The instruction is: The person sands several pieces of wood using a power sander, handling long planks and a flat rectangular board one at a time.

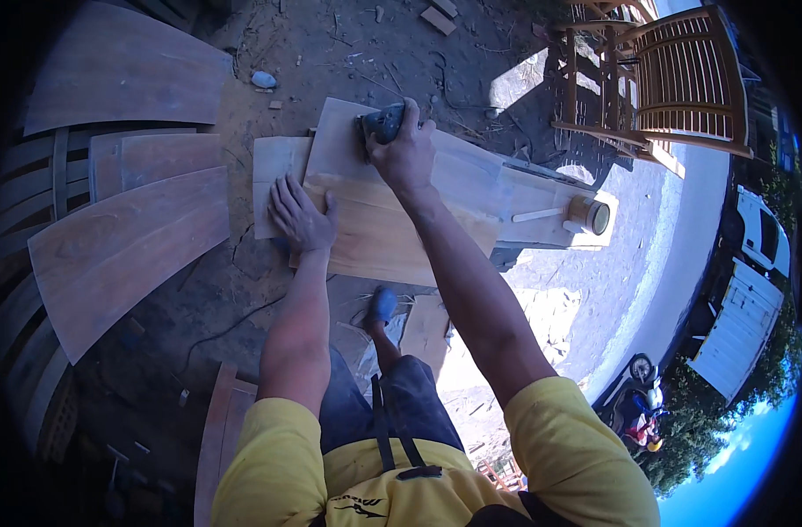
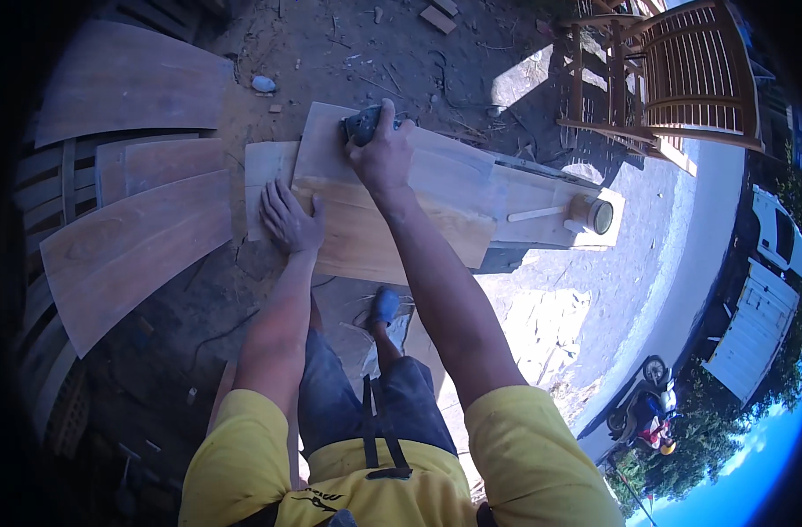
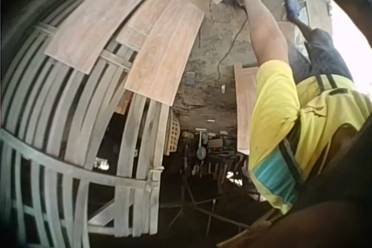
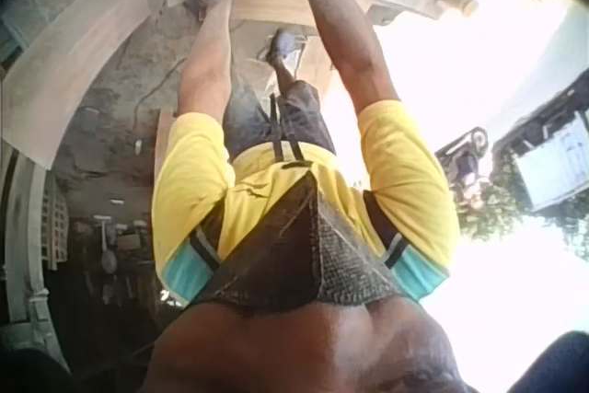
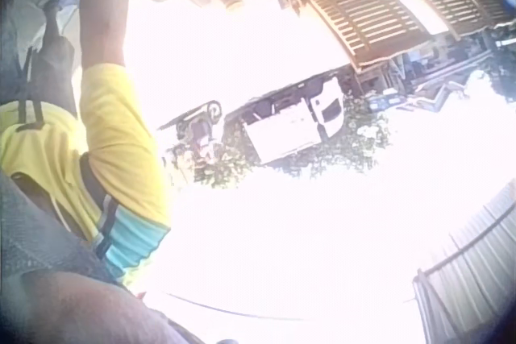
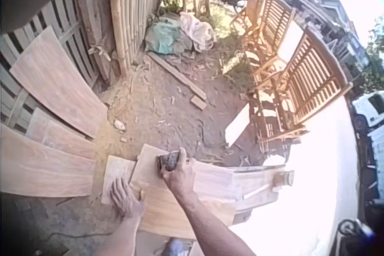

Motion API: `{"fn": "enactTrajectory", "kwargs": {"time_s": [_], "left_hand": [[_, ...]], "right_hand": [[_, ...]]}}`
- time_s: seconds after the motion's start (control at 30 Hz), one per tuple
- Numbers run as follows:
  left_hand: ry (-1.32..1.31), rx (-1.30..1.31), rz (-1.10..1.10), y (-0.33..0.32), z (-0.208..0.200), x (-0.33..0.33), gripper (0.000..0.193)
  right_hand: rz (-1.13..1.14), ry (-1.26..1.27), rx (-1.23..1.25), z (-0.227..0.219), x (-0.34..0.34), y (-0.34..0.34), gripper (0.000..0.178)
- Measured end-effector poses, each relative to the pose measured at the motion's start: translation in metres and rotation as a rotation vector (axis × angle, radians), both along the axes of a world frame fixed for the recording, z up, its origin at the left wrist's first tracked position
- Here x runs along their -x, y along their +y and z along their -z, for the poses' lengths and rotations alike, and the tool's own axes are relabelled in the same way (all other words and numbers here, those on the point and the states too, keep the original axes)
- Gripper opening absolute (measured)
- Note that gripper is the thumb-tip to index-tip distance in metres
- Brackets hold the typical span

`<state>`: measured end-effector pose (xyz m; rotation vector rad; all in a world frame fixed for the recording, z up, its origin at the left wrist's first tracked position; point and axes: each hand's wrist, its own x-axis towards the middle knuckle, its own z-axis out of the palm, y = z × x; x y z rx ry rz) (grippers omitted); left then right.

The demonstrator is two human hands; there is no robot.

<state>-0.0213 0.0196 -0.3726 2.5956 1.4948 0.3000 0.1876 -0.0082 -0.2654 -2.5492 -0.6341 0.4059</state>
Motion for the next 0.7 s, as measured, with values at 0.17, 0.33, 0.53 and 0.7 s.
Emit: {"fn": "enactTrajectory", "kwargs": {"time_s": [0.17,0.33,0.53,0.7], "left_hand": [[0.037,0.027,0.005,-0.001,0.001,0.001,0.089],[0.019,0.016,0.019,-0.002,0.002,-0.003,0.087],[0.061,-0.01,0.025,-0.002,0.007,-0.001,0.087],[0.076,0.009,0.023,-0.003,0.007,-0.002,0.085]], "right_hand": [[0.225,-0.093,0.035,0.006,-0.046,-0.1,0.09],[0.446,-0.154,0.155,0.014,-0.095,-0.211,0.089],[0.477,-0.096,0.161,0.013,-0.061,-0.212,0.091],[0.214,0.007,-0.007,-0.002,-0.002,-0.111,0.094]]}}
